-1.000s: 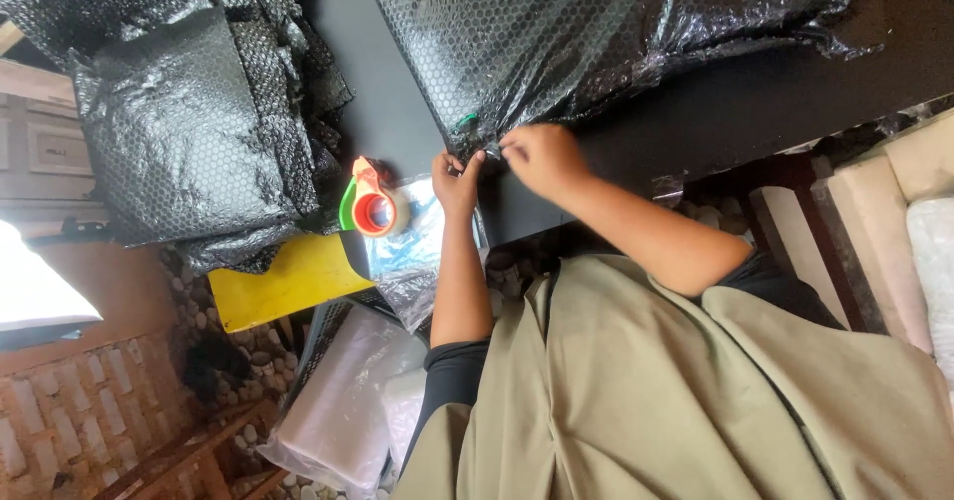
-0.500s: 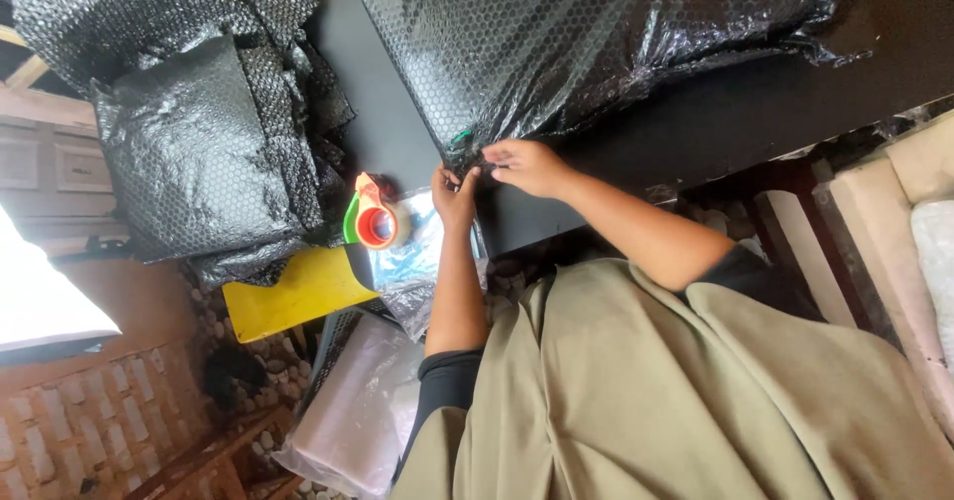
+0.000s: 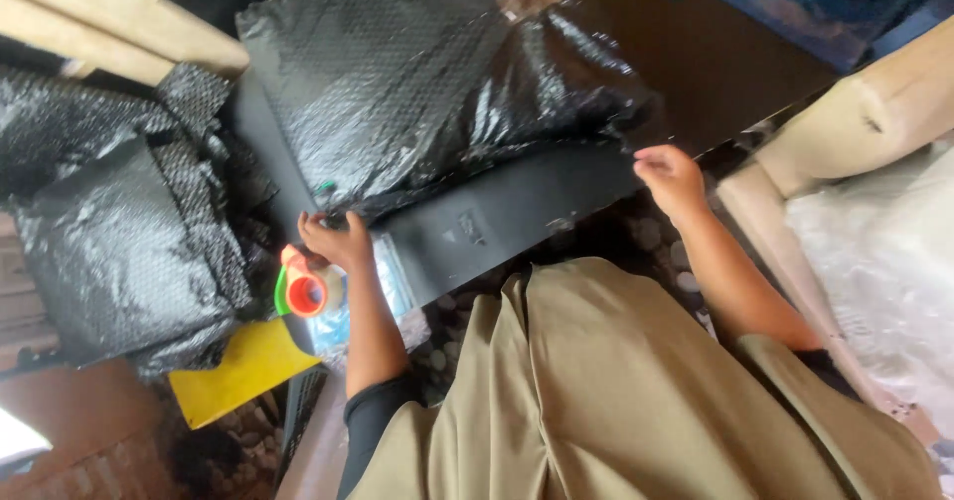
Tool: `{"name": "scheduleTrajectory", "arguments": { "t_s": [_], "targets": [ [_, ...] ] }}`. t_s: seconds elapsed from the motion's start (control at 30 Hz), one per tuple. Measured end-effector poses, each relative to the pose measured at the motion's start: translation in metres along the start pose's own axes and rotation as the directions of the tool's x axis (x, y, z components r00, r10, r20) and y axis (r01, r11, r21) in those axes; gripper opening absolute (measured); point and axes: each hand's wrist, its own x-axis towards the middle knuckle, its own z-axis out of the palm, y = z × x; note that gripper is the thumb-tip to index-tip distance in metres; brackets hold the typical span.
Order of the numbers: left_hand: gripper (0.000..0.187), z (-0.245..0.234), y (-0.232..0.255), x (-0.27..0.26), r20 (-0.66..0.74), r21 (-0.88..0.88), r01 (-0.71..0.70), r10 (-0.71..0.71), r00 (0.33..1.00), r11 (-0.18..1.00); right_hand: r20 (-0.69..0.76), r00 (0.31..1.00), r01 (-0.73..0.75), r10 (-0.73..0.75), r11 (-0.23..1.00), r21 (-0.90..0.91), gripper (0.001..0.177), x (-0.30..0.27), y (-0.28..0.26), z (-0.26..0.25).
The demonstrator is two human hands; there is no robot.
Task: The person wraps a large item in black bubble wrap, folds the edges, and secures them with clear packing tape. They then use a green marker to write on the wrapped package.
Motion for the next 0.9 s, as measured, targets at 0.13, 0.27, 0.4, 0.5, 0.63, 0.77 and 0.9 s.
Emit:
{"name": "scheduleTrajectory", "arguments": {
  "t_s": [0.13,0.27,0.4,0.5,0.63,0.77,0.9],
  "targets": [
    [0.062,0.044,0.103,-0.037,-0.06,0.013,-0.455,0.455,0.888,0.89,-0.261,0.957,-0.06,0.125,0.968,0.245,0.043,0.047,0.044,-0.023],
    [0.059,0.075,0.267,-0.075,0.181,-0.349,-0.559,0.639,0.748,0.752,-0.102,0.991,-0.029,0.086,0.882,0.47,0.075,0.088,0.049,-0.016],
    [0.061,0.109,0.345,-0.107,0.328,-0.308,-0.707,0.769,0.549,0.637,-0.128,0.982,0.142,-0.141,0.99,-0.001,0.06,0.104,0.036,-0.012],
    [0.047,0.137,0.351,-0.122,0.365,-0.227,-0.73,0.751,0.55,0.645,-0.069,0.973,0.211,-0.222,0.967,-0.143,0.046,0.109,0.04,-0.01],
    [0.033,0.152,0.341,-0.132,0.367,-0.223,-0.737,0.756,0.542,0.638,0.092,0.902,0.431,-0.422,0.893,-0.133,0.034,0.111,0.022,-0.005],
    [0.013,0.152,0.35,-0.133,0.348,-0.233,-0.713,0.742,0.573,0.661,0.215,0.78,0.61,-0.588,0.791,-0.048,0.028,0.128,-0.002,0.007],
    [0.006,0.153,0.351,-0.14,0.303,-0.235,-0.705,0.74,0.601,0.669,0.424,0.709,0.644,-0.563,0.763,-0.063,0.038,0.137,-0.022,0.007]
  ]
}}
